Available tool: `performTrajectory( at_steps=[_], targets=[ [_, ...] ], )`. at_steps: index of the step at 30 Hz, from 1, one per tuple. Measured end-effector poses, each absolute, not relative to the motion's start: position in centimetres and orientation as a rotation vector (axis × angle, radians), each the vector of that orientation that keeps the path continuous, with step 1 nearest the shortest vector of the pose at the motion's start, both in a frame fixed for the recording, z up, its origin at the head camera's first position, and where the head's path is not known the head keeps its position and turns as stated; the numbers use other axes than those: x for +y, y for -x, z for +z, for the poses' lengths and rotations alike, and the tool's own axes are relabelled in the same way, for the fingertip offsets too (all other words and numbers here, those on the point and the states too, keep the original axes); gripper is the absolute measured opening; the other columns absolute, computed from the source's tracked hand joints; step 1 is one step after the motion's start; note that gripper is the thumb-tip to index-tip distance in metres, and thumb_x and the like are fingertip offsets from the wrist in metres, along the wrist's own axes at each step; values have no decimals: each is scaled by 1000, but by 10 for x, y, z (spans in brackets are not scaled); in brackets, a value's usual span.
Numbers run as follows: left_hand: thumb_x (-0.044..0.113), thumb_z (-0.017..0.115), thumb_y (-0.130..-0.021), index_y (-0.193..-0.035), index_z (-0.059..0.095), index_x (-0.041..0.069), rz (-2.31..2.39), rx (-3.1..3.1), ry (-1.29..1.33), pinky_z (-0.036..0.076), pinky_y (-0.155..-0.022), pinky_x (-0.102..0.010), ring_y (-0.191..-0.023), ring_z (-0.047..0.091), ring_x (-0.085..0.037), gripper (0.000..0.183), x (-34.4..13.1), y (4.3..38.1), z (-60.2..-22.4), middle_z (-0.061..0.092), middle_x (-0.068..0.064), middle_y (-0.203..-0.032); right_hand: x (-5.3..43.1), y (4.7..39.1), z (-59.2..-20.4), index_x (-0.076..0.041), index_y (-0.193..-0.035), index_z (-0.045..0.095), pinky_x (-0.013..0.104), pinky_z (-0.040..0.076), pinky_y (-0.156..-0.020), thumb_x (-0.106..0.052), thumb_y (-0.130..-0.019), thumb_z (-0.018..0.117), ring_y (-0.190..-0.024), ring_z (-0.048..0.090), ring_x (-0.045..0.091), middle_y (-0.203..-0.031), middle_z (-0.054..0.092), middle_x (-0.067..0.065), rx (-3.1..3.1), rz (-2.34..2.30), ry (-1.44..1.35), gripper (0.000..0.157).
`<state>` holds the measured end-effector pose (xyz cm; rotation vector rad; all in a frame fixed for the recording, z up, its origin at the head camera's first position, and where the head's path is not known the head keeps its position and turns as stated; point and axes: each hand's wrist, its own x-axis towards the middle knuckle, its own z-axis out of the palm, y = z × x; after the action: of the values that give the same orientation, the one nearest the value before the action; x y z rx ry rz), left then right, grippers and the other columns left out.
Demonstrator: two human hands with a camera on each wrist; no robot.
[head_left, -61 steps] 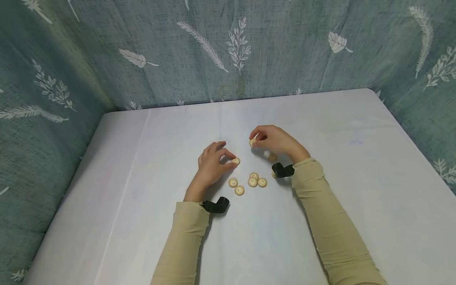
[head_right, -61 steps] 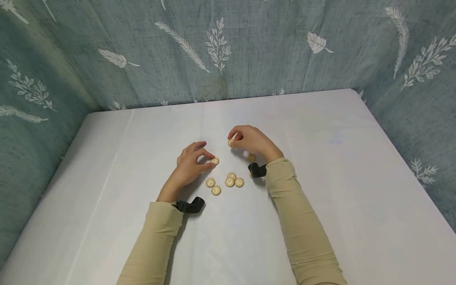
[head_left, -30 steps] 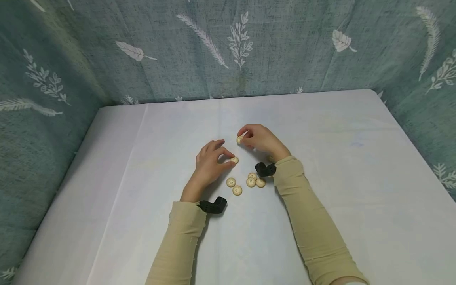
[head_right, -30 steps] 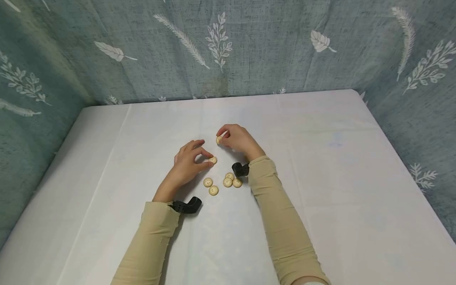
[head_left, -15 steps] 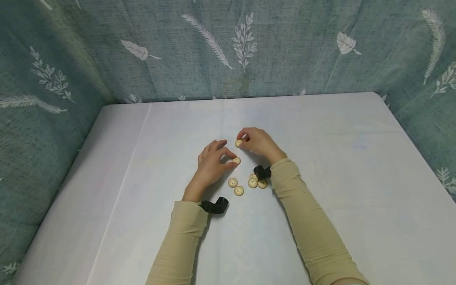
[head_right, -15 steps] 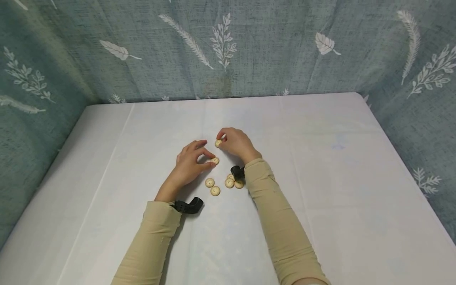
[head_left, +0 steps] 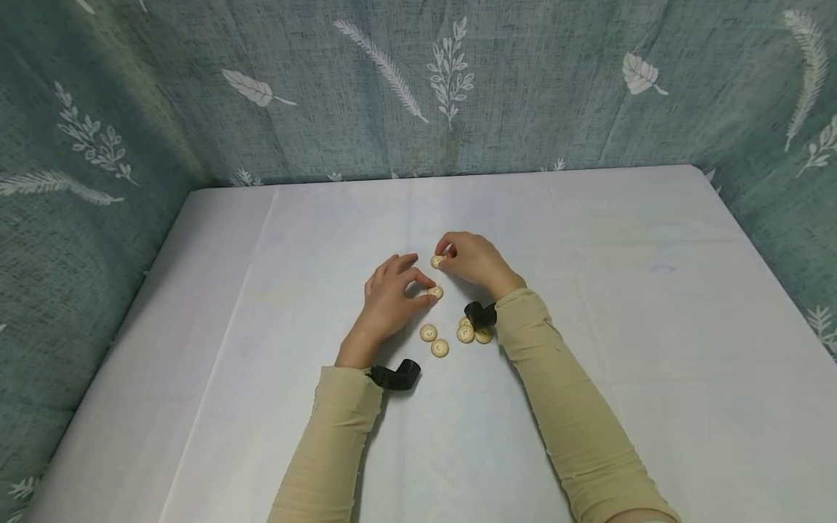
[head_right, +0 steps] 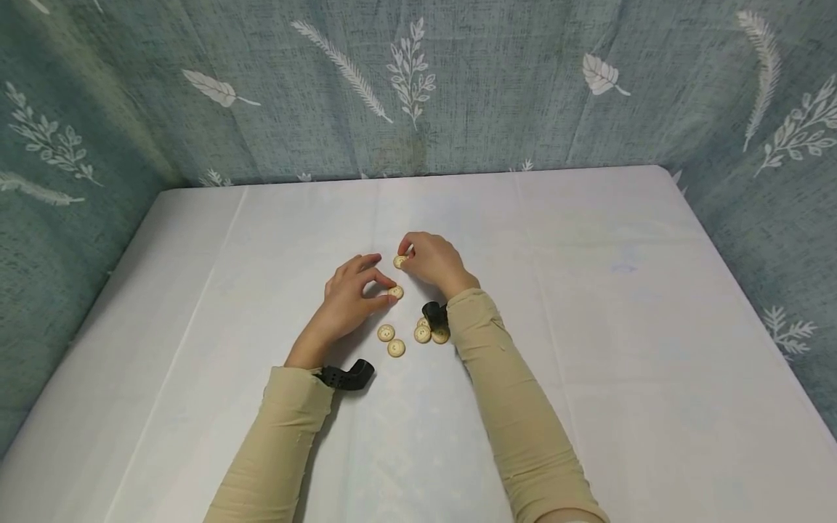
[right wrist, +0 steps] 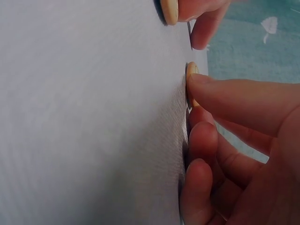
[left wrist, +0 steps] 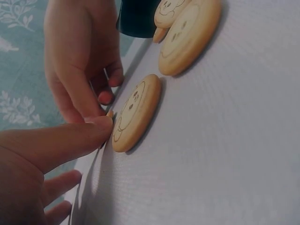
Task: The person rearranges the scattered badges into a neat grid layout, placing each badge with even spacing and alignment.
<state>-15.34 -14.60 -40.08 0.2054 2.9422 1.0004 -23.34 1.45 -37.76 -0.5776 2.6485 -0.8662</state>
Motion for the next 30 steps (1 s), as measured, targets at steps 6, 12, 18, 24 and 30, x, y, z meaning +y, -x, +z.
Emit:
performTrajectory(
  at_steps=[6, 12, 18, 24, 30],
  targets=[
    [34, 67, -78, -90, 64, 24, 995, 2941, -205, 7, -101, -48, -132, 13, -23, 16, -146, 154, -401, 33, -1, -139, 14, 233, -377, -13, -99, 60, 32, 37, -64, -23, -84, 62, -69, 48, 19, -80, 55, 4, 2653, -860, 561, 18],
    [35, 67, -78, -89, 64, 25, 999, 2944, -205, 7, -101, -48, -132, 13, -23, 15, -146, 154, -400, 33, -1, -139, 15, 234, -377, -14, -100, 60, 32, 39, -65, -26, -83, 62, -71, 50, 19, -83, 56, 4, 2641, -862, 550, 20],
    [35, 66, -78, -90, 64, 24, 1008, 2929, -205, 7, -101, -48, -132, 12, -23, 15, -146, 153, -398, 32, -1, -140, 17, 235, -375, -15, -103, 58, 30, 41, -61, -26, -85, 59, -66, 54, 18, -87, 55, 4, 2584, -901, 509, 21],
    [34, 67, -78, -91, 64, 25, 994, 2925, -198, 7, -101, -48, -132, 12, -23, 16, -146, 154, -397, 32, -1, -140, 21, 233, -370, -16, -110, 56, 32, 41, -62, -27, -88, 54, -71, 54, 19, -89, 55, 4, 2543, -953, 493, 24],
    [35, 67, -78, -91, 64, 25, 996, 2924, -187, 7, -101, -48, -132, 12, -24, 17, -146, 155, -397, 33, -1, -139, 25, 232, -361, -15, -111, 57, 33, 40, -71, -26, -88, 55, -81, 52, 18, -92, 55, 3, 2607, -1014, 597, 26]
  ],
)
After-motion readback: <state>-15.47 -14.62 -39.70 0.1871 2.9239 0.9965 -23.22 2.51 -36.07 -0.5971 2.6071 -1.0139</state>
